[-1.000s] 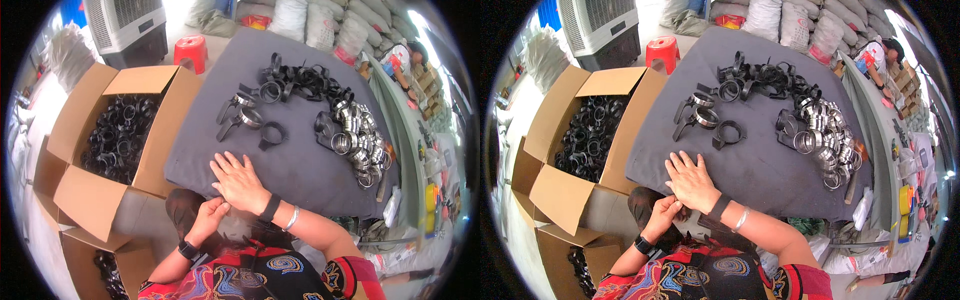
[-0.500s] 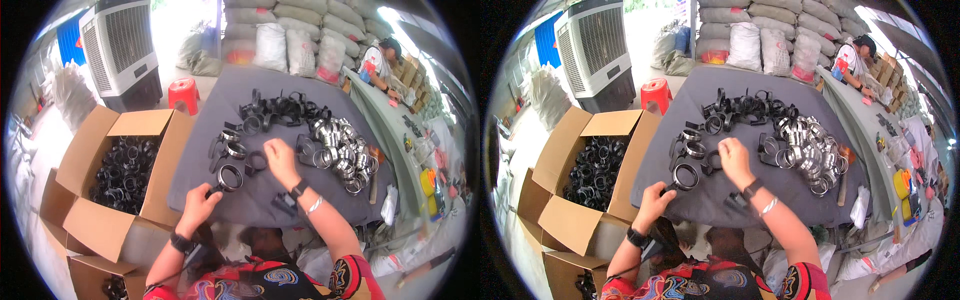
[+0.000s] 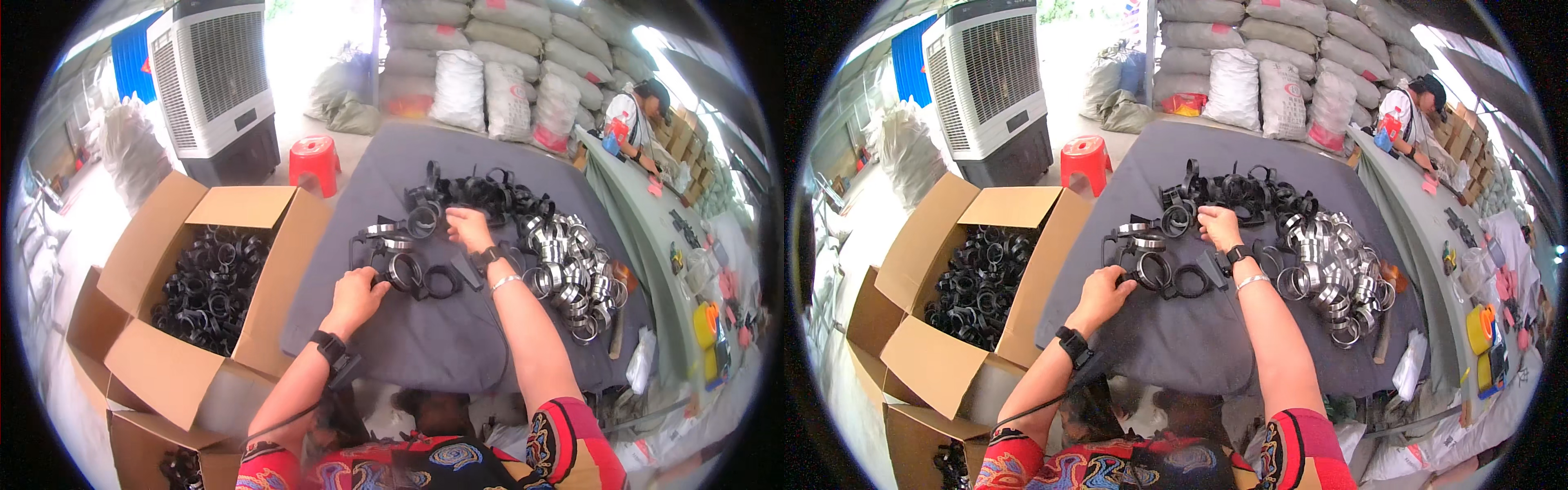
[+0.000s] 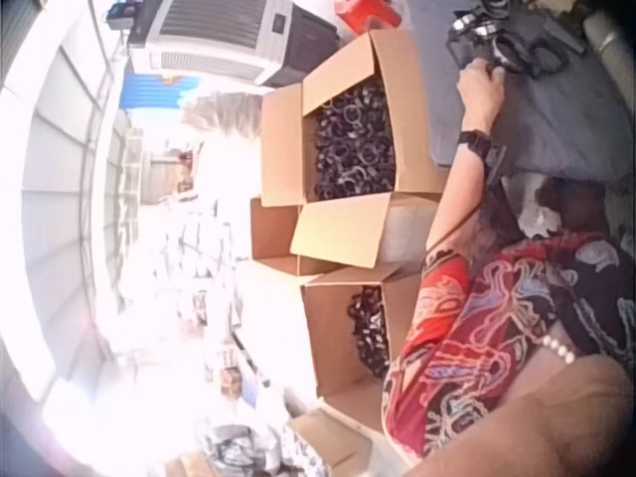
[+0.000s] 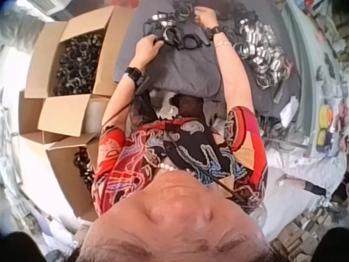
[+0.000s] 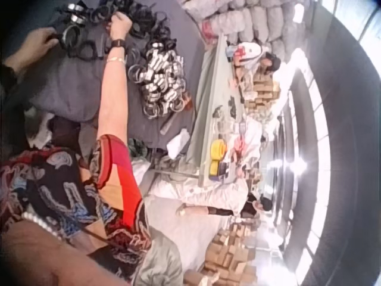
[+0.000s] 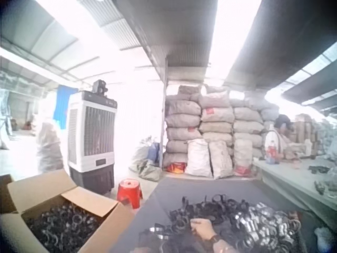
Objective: Assembling metal rings onto plastic clamp components and sorting them into boxes.
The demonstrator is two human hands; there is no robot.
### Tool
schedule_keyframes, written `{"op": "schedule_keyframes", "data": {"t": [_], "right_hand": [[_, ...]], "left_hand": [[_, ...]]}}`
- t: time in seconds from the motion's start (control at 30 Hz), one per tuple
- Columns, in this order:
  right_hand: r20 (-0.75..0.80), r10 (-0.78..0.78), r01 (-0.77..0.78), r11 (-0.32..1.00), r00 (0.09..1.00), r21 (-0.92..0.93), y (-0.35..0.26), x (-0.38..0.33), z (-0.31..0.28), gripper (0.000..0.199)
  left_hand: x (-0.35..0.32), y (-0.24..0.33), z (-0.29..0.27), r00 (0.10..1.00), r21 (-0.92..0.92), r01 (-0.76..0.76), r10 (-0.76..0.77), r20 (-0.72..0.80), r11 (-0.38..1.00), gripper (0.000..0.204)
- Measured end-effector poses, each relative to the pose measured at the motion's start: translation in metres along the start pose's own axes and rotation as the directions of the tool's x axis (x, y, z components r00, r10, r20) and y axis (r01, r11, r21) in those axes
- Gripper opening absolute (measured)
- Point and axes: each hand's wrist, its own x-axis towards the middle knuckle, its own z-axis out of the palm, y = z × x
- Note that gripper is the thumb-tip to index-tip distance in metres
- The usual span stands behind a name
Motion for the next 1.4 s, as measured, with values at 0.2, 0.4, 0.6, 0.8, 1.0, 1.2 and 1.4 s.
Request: {"op": "schedule_keyframes", "data": {"t": [0.2, 0.4, 0.6, 0.8, 1.0, 1.2, 1.4], "right_hand": [[-0.193, -0.383, 0.379, 0.924, 0.903, -0.060, -0.030, -0.043, -0.037, 0.020], [-0.019, -0.159, 0.160, 0.974, 0.987, 0.161, -0.087, -0.165, -0.043, 0.022], [0.435, 0.029, -0.233, 0.876, 0.900, 0.423, -0.064, -0.252, -0.024, 0.034], [0.525, 0.089, -0.232, 0.949, 0.846, 0.212, -0.037, -0.265, -0.035, 0.030], [-0.093, -0.450, 0.220, 0.594, 0.888, -0.774, 0.003, -0.187, -0.088, 0.023], [-0.233, -0.282, -0.160, 0.259, 0.931, -0.952, 0.021, -0.144, -0.104, 0.017], [-0.034, -0.408, 0.031, 0.152, 0.912, -0.988, 0.020, -0.151, -0.114, 0.013]], "left_hand": [[-0.029, 0.014, -0.013, 0.988, -0.056, -0.020, 0.011, -0.156, 0.998, 0.033], [-0.074, 0.066, -0.034, 0.961, -0.328, -0.233, 0.165, -0.222, 0.915, 0.042], [-0.119, 0.088, -0.011, 0.961, -0.600, -0.185, 0.272, 0.056, 0.778, 0.042], [-0.149, 0.072, -0.006, 0.853, -0.804, 0.406, 0.135, 0.503, 0.434, 0.025], [-0.169, 0.043, 0.008, 0.898, -0.819, 0.429, -0.082, 0.433, 0.381, 0.023], [-0.179, 0.036, 0.018, 0.888, -0.765, 0.457, -0.277, 0.366, 0.453, 0.024], [-0.173, 0.031, 0.009, 0.878, -0.693, 0.473, -0.224, 0.423, 0.545, 0.014]]}}
